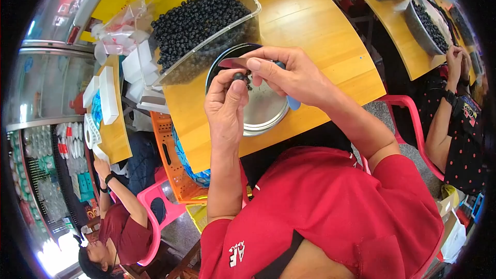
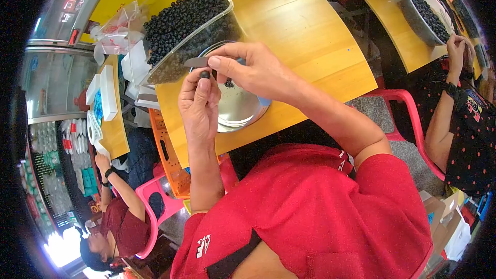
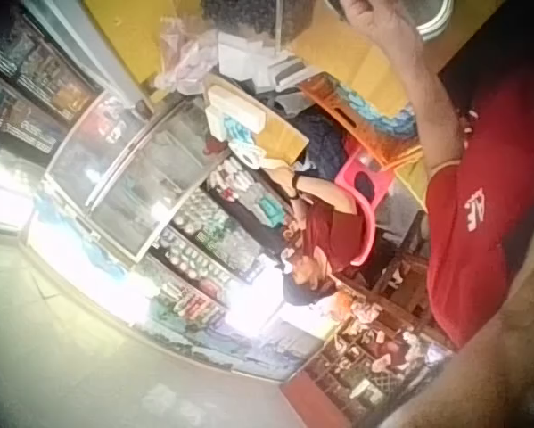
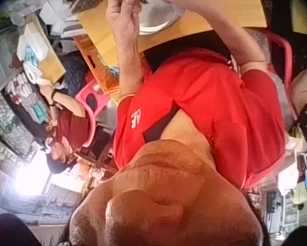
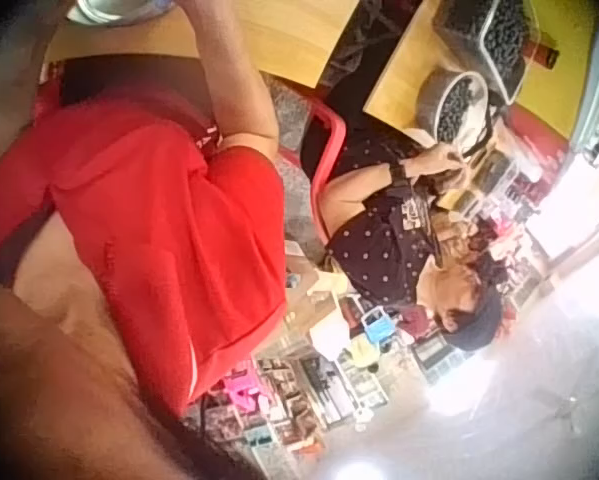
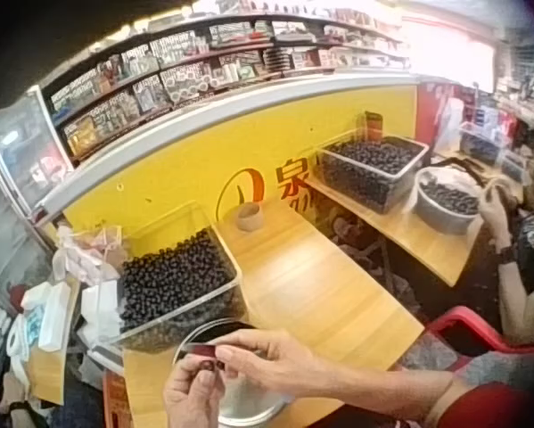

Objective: The person uses a small blade to trim the ends of small black seeds or fruits at a manual workstation.

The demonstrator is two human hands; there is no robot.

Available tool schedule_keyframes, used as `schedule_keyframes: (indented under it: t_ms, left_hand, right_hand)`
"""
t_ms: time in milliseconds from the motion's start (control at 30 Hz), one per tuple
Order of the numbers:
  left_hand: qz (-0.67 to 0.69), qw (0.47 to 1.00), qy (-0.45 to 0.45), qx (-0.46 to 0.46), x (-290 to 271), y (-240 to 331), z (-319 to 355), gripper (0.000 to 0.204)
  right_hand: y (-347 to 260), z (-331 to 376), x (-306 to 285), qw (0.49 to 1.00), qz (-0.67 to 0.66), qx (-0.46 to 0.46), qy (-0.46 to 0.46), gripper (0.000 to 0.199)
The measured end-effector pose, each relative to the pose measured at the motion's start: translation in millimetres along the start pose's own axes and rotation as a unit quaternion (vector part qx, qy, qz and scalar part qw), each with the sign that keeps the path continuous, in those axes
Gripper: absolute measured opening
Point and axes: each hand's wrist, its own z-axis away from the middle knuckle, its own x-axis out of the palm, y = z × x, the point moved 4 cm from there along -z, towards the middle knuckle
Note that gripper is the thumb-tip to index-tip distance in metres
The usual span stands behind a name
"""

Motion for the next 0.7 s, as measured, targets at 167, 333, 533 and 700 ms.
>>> schedule_keyframes:
  t_ms: [167,333,533,700]
  left_hand:
    - [-0.029,0.999,0.012,0.011,-5,2,0,0.02]
    - [-0.082,0.996,0.009,0.023,-7,6,1,0.015]
    - [-0.143,0.989,-0.011,0.034,-10,13,2,0.014]
    - [-0.142,0.988,-0.027,0.049,-11,13,4,0.015]
  right_hand:
    - [-1,6,4,0.998,0.039,-0.048,-0.008,0.031]
    - [-6,6,3,0.999,0.023,0.003,-0.04,0.029]
    - [-1,5,1,0.997,0.015,0.021,-0.071,0.028]
    - [-2,5,0,0.996,0.01,0.047,-0.076,0.027]
